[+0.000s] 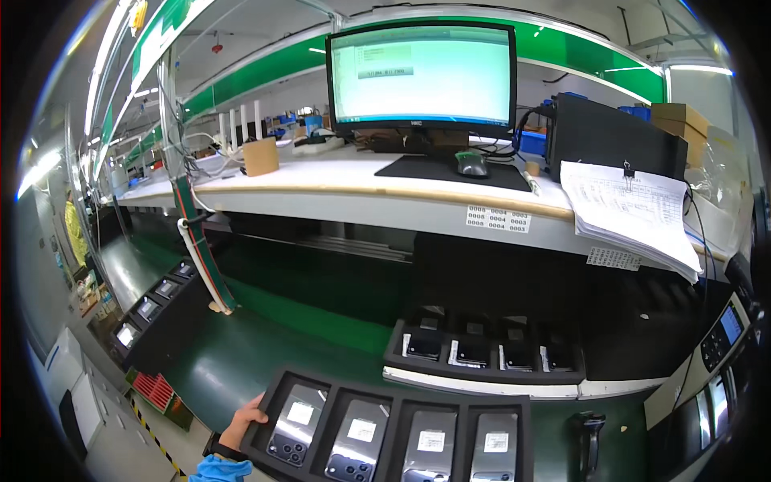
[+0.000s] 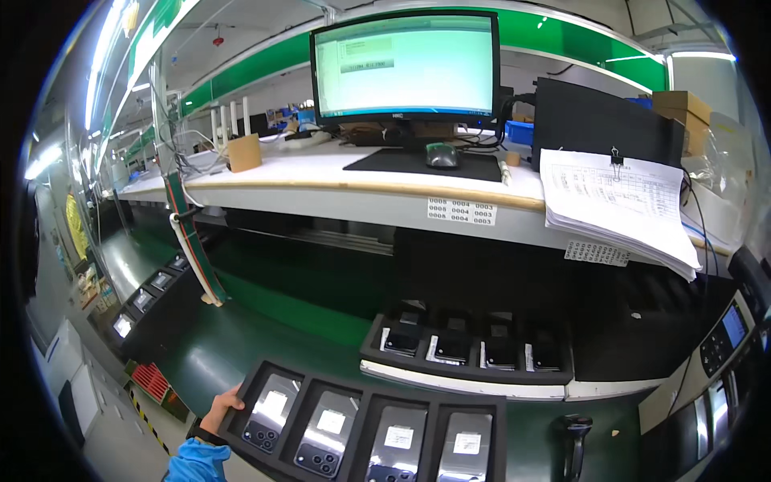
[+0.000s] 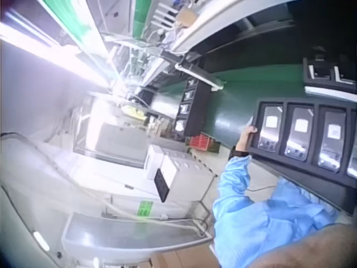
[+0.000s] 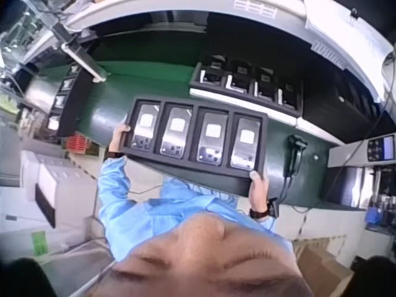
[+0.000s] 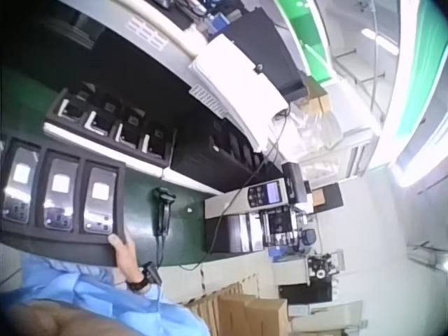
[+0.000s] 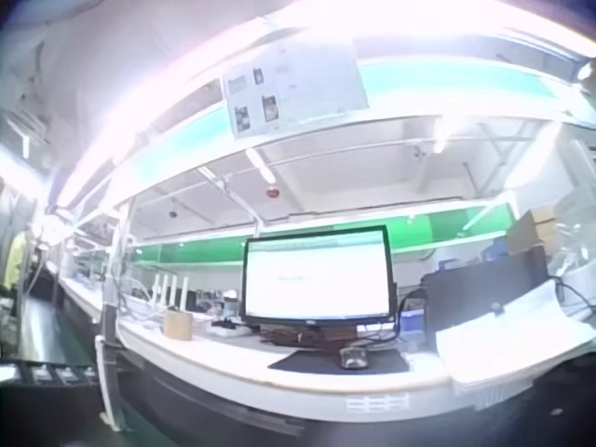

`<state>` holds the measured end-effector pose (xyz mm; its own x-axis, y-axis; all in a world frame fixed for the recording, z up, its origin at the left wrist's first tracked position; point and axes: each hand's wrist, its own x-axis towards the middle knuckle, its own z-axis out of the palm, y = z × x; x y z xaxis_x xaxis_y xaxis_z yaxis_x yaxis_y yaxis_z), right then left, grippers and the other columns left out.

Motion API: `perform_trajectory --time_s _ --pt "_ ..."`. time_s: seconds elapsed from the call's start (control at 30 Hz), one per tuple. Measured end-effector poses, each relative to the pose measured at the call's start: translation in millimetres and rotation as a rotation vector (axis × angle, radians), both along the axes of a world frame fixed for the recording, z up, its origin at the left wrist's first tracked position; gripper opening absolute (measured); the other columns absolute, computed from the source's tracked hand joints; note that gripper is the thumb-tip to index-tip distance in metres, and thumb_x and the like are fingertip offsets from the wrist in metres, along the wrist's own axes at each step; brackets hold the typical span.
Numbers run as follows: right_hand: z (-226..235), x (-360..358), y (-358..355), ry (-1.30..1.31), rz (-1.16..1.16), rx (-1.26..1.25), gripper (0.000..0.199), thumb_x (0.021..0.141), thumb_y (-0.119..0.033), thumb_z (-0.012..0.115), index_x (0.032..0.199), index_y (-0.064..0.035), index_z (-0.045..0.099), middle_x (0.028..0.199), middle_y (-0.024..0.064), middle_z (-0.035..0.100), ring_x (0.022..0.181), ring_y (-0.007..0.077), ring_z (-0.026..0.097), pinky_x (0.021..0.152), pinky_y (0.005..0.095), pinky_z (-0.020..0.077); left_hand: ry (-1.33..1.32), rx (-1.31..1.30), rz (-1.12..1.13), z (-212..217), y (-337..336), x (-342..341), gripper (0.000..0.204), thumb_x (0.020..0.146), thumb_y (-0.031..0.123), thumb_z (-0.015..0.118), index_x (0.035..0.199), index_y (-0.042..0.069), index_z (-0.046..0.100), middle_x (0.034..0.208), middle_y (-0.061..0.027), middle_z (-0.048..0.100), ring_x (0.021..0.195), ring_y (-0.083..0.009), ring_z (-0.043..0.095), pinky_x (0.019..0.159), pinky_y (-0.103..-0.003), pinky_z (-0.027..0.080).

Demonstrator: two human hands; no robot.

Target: Scanning barcodes on electronic handheld devices and placing them into tray inserts.

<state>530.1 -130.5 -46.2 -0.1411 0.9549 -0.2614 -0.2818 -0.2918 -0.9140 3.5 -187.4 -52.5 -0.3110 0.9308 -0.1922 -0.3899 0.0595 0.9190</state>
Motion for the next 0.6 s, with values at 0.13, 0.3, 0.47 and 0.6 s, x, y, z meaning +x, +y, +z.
perform_trajectory --time_s 0.13,0.3,0.47,0.6 --pt "-6.8 33.3 32.9 0.048 -0.053 0.042 0.045 0.107 -0.022 0.051 0.144 0.003 0.052 0.138 0.0092 0.061 0.13 0.0201 0.054 0.113 0.0353 0.0393 -0.101 0.12 -0.009 -9.3 31.1 30.1 0.083 0.081 0.016 0.059 0.158 -0.003 0.033 0.148 -0.0196 0.054 0.127 -0.0276 0.06 0.11 -0.034 0.047" --pt "-16.2 57.8 71.4 0.155 0.003 -0.081 0.052 0.112 -0.038 0.04 0.149 -0.0029 0.051 0.144 0.0066 0.06 0.133 0.0217 0.054 0.115 0.0369 0.0387 -0.153 0.221 -0.003 -4.9 2.3 53.1 0.085 0.088 0.024 0.062 0.16 -0.003 0.026 0.156 -0.0205 0.046 0.137 -0.0298 0.054 0.115 -0.039 0.043" --pt "-30.7 54.9 84.1 0.186 0.041 -0.145 0.053 0.109 -0.044 0.048 0.145 -0.0053 0.055 0.129 0.0066 0.068 0.112 0.0204 0.065 0.092 0.034 0.0514 0.217 0.186 0.366 -16.7 -29.2 106.8 0.078 0.091 0.026 0.074 0.153 -0.009 0.041 0.147 -0.0156 0.054 0.136 -0.022 0.051 0.116 -0.034 0.036" --pt "-20.5 54.5 83.8 -0.047 0.055 -0.191 0.043 0.101 -0.039 0.058 0.131 -0.008 0.06 0.092 0.0048 0.072 0.054 0.0149 0.063 0.04 0.0259 0.0442 0.15 0.232 0.702 -21.4 -14.2 134.0 0.053 0.084 0.003 0.06 0.135 -0.011 0.06 0.121 -0.0142 0.068 0.105 -0.0178 0.064 0.096 -0.029 0.049"
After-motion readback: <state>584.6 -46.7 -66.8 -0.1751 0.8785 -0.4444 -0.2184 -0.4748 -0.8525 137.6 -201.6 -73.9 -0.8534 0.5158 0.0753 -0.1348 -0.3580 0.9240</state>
